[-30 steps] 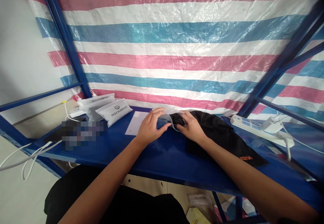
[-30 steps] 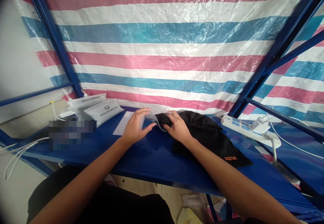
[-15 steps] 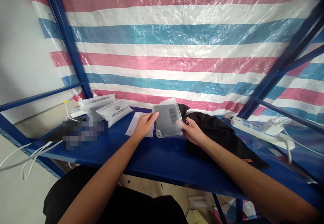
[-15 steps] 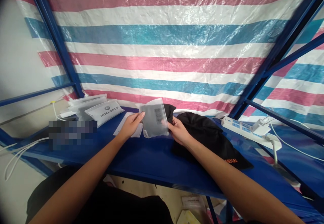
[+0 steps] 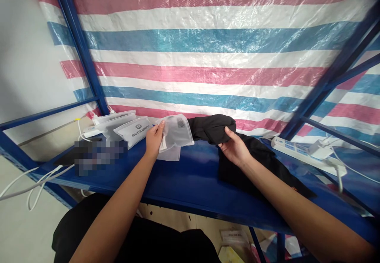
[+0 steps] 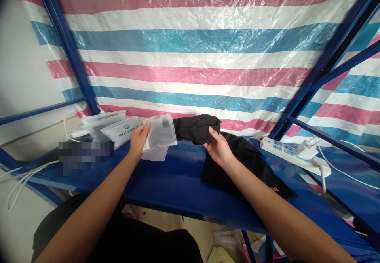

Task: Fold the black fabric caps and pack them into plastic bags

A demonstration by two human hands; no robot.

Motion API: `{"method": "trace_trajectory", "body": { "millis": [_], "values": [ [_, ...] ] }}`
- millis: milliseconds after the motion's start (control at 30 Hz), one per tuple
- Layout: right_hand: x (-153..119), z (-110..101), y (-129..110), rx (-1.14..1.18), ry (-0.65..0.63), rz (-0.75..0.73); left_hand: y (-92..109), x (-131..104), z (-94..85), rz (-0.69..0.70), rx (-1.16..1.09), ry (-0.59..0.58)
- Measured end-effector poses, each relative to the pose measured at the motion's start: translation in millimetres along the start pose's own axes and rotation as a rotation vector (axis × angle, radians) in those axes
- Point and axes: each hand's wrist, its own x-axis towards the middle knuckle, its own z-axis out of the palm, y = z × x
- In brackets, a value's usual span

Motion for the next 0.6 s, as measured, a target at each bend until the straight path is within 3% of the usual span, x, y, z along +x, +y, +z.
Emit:
{"method": "trace_trajectory", "body": {
  "millis": [133, 333, 600],
  "values": [
    [7, -17, -21, 0.048, 0.035, -0.050, -17, 15, -12.8, -0.149, -0.088, -0.030],
    [12, -28, -48, 0.105, 0.110, -0.100, -43, 28, -18.0, -0.305, -0.087, -0.107],
    [9, -38, -83, 0.153, 0.071, -0.130, -50, 37, -19.9, -0.372, -0.031, -0.094]
  ]
}}
